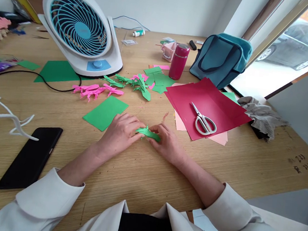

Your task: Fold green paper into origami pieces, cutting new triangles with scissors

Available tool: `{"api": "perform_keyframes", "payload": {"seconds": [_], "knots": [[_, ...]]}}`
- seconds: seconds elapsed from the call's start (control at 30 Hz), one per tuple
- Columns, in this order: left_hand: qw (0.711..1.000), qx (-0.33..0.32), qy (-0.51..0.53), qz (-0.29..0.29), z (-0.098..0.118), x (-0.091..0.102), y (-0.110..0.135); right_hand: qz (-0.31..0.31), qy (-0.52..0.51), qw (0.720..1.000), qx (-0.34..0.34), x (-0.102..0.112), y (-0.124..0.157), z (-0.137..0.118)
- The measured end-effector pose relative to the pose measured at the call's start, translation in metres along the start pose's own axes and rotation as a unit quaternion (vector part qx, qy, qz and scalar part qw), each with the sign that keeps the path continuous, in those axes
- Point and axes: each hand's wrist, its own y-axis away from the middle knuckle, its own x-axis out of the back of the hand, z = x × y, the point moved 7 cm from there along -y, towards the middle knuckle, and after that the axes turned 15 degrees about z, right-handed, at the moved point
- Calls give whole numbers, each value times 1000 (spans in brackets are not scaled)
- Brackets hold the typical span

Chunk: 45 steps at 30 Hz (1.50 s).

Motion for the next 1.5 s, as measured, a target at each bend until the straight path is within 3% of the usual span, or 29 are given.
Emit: {"api": "perform_keyframes", "payload": {"seconds": [0.3,0.63,0.97,1.33,1.5], "knots": [[992,28,117,30,4,9,-3,39,-52,998,0,10,0,-13],[997,-3,69,43,9,13,-2,47,-39,998,-1,14,-2,-16],[996,8,80,48,8,15,-1,60,-55,996,-19,13,0,-14],[993,31,104,48,5,11,-3,63,-28,997,18,16,-1,-18],[991,35,124,37,2,9,-3,53,-52,997,-22,15,-2,-13]]}}
